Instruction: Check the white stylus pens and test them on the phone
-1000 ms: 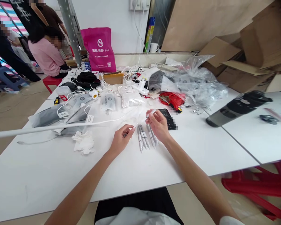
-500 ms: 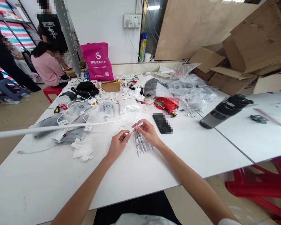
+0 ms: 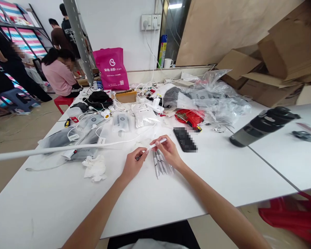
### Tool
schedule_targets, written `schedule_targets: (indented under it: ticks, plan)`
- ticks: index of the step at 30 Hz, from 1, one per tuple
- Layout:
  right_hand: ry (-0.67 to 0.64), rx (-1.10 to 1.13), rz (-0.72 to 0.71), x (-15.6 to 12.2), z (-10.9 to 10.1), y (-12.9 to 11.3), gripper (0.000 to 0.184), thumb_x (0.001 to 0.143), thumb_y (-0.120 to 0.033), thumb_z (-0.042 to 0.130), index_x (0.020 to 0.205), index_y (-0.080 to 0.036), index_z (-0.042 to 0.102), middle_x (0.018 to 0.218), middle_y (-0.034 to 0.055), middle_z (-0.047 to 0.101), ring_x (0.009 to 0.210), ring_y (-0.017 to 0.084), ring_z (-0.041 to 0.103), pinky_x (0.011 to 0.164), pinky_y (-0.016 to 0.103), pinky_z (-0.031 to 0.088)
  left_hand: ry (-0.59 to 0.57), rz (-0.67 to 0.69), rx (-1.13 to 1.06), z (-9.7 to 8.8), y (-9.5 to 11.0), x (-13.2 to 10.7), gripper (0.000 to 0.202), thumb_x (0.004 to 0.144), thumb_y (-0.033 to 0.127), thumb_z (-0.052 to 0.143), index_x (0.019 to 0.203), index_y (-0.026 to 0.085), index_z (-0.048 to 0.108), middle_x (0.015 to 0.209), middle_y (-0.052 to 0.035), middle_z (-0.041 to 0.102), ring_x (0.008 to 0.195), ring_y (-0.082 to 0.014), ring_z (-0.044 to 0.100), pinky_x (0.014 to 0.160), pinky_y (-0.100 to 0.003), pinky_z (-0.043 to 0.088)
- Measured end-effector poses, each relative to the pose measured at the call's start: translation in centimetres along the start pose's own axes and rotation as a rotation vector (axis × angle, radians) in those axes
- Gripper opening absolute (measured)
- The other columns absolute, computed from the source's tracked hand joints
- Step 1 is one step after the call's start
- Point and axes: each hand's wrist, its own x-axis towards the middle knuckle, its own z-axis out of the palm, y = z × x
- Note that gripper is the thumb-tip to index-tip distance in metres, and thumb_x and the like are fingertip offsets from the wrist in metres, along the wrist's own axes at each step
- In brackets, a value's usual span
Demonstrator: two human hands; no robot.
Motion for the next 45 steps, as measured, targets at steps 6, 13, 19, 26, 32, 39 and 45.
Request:
schedule_targets:
  ticks: [6,13,19,26,32,39,45]
  plan:
    - [-0.111,0.005,0.071,-0.3,0.2,0.7,0.037,0.101,-0.056,0.071,0.107,-0.026,0.050,0.110,0.0069,0.081,0.088,0.019,0.077,0.083,0.036,0.061,-0.032,-0.016,-0.023,0.0,0.6,0.0,0.042,0.102,0.060,0.066,0.106,0.019,0.076,0.071,0.0032,0.055,0.065,-0.0123,0.047,0.063,-0.025,0.037]
    - [-0.076,-0.004,0.062,-0.2,-0.2,1.3,0.040,0.094,-0.046,0.083,0.108,-0.026,0.051,0.108,0.0065,0.080,0.097,0.021,0.078,0.091,0.039,0.061,-0.056,-0.044,-0.032,0.2,0.9,0.3,0.041,0.102,0.059,0.066,0.107,0.019,0.077,0.071,0.0032,0.053,0.064,-0.0119,0.045,0.061,-0.025,0.035]
    - [-0.093,-0.060,0.044,-0.2,-0.2,0.5,0.034,0.098,-0.049,0.077,0.109,-0.026,0.054,0.115,0.0074,0.076,0.101,0.020,0.074,0.091,0.038,0.059,-0.011,0.004,0.031,0.3,0.5,0.3,0.039,0.103,0.057,0.066,0.109,0.020,0.076,0.076,0.0013,0.059,0.069,-0.0138,0.052,0.066,-0.026,0.041]
    - [-0.075,-0.106,0.033,-0.2,-0.4,0.5,0.036,0.097,-0.055,0.076,0.110,-0.024,0.061,0.115,0.0081,0.074,0.102,0.019,0.073,0.091,0.036,0.060,0.002,0.177,0.181,0.5,0.3,-0.4,0.028,0.109,0.044,0.059,0.117,0.020,0.073,0.101,-0.0076,0.072,0.085,-0.0185,0.063,0.077,-0.030,0.051]
    - [0.009,-0.142,0.009,0.0,-1.0,1.2,0.041,0.090,-0.051,0.085,0.112,-0.025,0.062,0.102,0.0031,0.074,0.089,0.020,0.078,0.085,0.036,0.062,-0.039,0.368,0.209,0.6,-0.7,-0.7,0.039,0.115,0.028,0.040,0.147,0.024,0.063,0.117,-0.0120,0.071,0.113,-0.0241,0.067,0.101,-0.041,0.056]
    - [-0.052,-0.508,-0.051,-0.4,-1.7,1.7,0.034,0.093,-0.054,0.080,0.102,-0.022,0.074,0.100,0.0058,0.076,0.088,0.021,0.074,0.079,0.034,0.059,0.045,0.350,0.093,0.7,-1.5,-0.3,0.030,0.108,0.034,0.066,0.135,0.022,0.069,0.126,-0.0116,0.072,0.102,-0.0195,0.074,0.095,-0.035,0.062]
    - [-0.015,-0.600,-0.053,-0.4,-1.8,1.3,0.034,0.093,-0.055,0.080,0.096,-0.021,0.079,0.095,0.0055,0.080,0.082,0.020,0.074,0.076,0.032,0.058,0.107,0.298,0.052,0.7,-2.0,0.2,0.024,0.100,0.043,0.077,0.106,0.020,0.079,0.128,-0.0127,0.073,0.104,-0.0213,0.076,0.089,-0.034,0.064]
